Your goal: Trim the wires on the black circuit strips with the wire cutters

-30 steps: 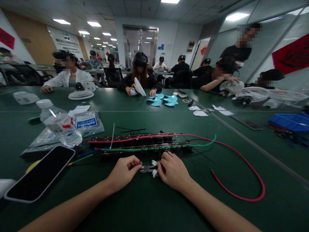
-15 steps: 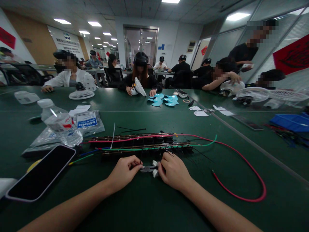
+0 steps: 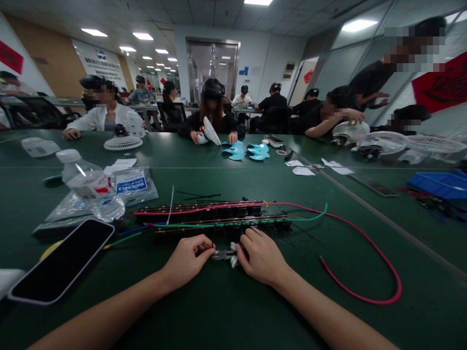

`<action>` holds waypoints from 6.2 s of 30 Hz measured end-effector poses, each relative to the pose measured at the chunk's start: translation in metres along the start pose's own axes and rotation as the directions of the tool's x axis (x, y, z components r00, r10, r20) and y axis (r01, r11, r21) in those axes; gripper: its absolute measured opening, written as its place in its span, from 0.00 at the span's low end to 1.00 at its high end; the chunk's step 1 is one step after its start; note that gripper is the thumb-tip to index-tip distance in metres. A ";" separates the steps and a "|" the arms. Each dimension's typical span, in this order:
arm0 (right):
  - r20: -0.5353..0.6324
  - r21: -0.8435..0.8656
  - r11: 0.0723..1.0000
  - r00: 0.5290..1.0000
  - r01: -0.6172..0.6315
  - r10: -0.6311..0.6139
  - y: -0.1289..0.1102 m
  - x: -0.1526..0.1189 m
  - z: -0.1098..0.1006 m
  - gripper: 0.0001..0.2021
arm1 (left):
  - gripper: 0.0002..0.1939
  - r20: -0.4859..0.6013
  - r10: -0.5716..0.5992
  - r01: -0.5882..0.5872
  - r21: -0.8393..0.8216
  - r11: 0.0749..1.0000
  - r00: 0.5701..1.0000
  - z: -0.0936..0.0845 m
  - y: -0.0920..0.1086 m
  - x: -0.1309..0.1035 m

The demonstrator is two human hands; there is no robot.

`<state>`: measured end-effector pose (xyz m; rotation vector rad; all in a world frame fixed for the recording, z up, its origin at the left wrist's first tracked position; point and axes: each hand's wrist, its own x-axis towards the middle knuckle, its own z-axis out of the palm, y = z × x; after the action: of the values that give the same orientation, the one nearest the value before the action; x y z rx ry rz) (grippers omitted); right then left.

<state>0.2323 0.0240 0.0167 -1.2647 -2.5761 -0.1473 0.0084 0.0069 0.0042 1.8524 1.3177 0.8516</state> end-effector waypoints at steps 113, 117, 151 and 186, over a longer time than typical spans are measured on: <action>0.079 0.058 0.991 0.990 -0.124 0.119 -0.008 -0.008 -0.005 0.17 | 0.06 0.067 0.097 -0.097 -0.004 0.995 0.993 -0.004 0.002 0.001; 0.051 0.087 0.988 0.991 -0.129 0.125 -0.006 -0.007 0.000 0.19 | 0.06 0.072 0.081 -0.082 0.006 0.997 0.994 -0.005 0.002 0.001; 0.005 0.139 0.983 0.993 -0.117 0.117 -0.008 -0.009 0.000 0.06 | 0.07 0.096 0.088 -0.088 -0.008 0.996 0.992 -0.005 0.002 0.003; 0.129 0.020 0.993 0.985 -0.119 0.115 -0.007 -0.009 -0.002 0.08 | 0.06 0.139 0.197 -0.194 -0.033 0.980 0.971 -0.006 0.005 0.000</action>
<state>0.2326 0.0125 0.0159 -1.4552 -2.5905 -0.0075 0.0063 0.0069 0.0116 2.0121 1.0489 0.8129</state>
